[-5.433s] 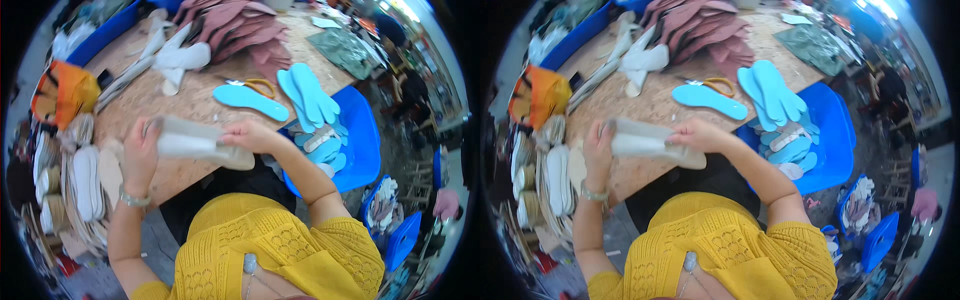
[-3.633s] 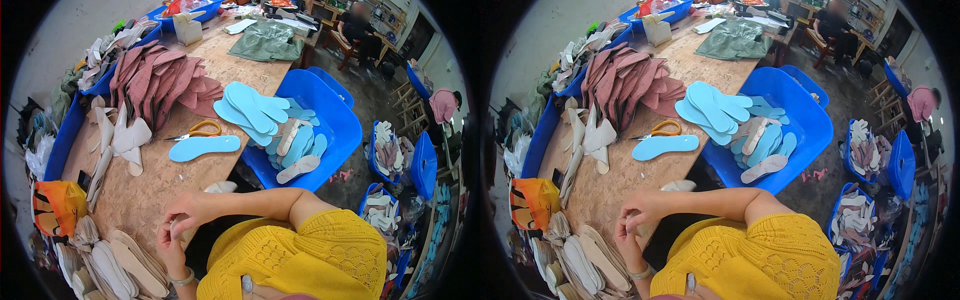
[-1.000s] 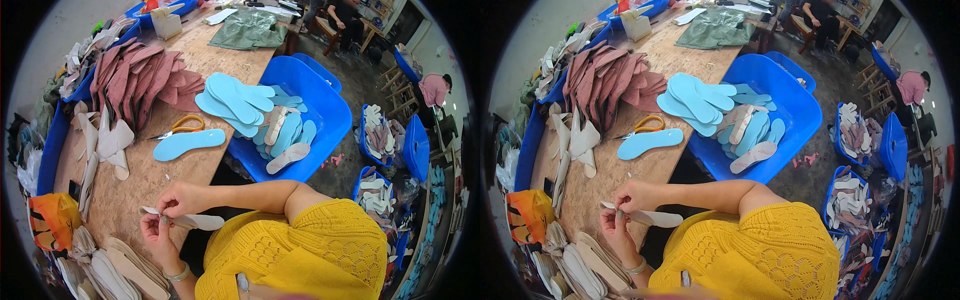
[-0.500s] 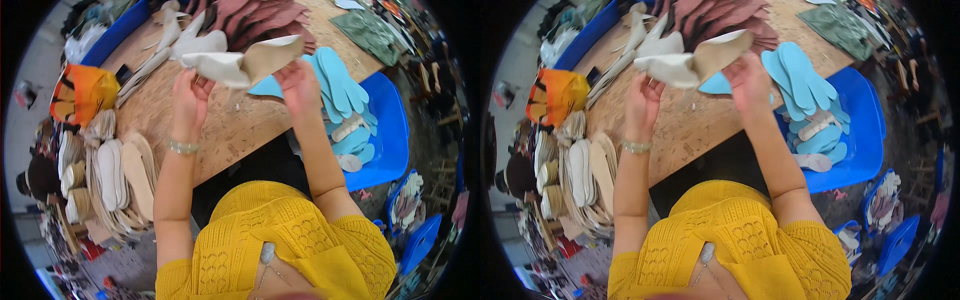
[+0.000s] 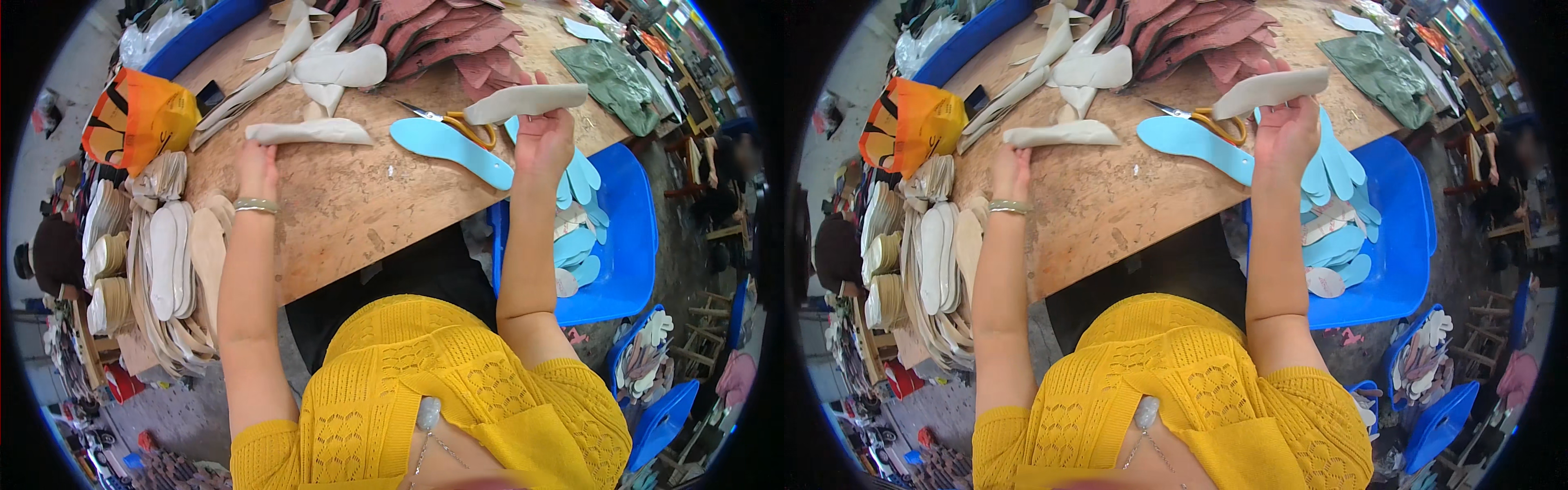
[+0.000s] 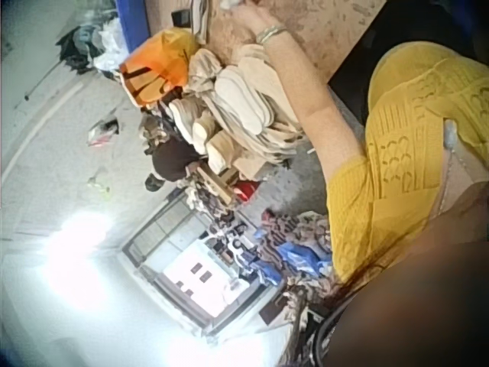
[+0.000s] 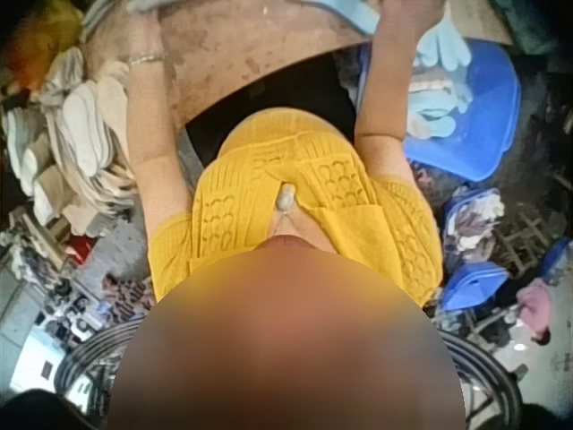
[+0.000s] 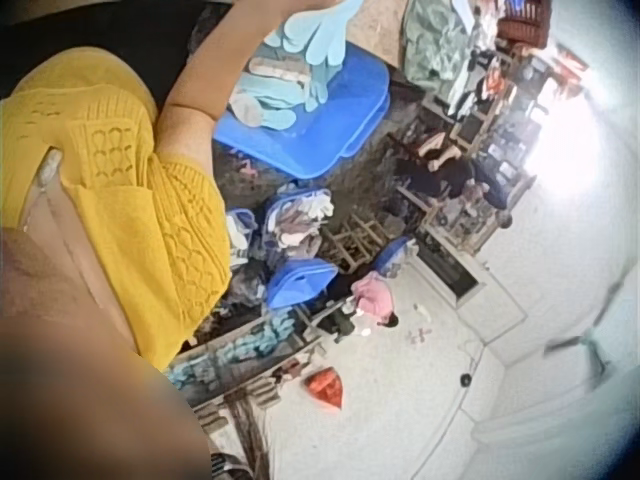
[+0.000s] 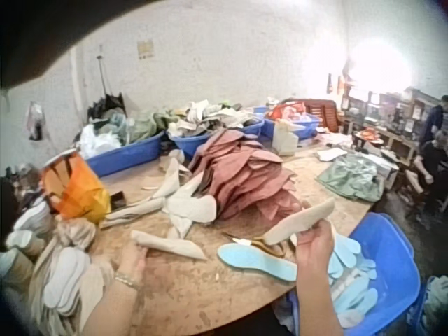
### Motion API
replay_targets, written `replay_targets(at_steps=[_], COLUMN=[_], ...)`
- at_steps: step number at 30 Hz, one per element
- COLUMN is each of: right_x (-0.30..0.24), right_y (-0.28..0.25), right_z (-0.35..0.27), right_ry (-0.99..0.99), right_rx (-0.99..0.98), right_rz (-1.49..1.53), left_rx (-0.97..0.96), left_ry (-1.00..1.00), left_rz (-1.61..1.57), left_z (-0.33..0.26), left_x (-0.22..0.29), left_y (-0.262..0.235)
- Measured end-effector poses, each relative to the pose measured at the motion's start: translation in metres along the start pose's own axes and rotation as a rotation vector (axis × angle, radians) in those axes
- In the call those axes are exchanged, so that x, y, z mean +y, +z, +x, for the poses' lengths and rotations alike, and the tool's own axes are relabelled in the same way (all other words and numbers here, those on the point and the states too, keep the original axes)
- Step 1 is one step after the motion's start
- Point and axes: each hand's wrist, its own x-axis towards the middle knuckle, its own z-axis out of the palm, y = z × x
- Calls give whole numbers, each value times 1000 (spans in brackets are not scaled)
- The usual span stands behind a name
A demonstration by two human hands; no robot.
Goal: The person is inspecting and sorting various shoe insoles and components at a workbench.
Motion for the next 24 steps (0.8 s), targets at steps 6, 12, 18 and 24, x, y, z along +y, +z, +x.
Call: replay_targets(at_steps=[6, 12, 18, 24], right_x=[6, 24, 22, 26], right_y=[17, 71, 76, 41], right_z=[-33, -70, -74, -50], right_ry=[-205, -589, -68, 361], right_rx=[-97, -651, -817, -1099], right_rz=[-650, -1079, -950, -1385], left_rx=[-138, -761, -944, -860], left_ry=[848, 491, 248, 288], left_rz=[906, 591, 876, 971], left_z=[-115, -215, -194, -167], left_x=[23, 41, 87, 92], left_y=[64, 133, 125, 87])
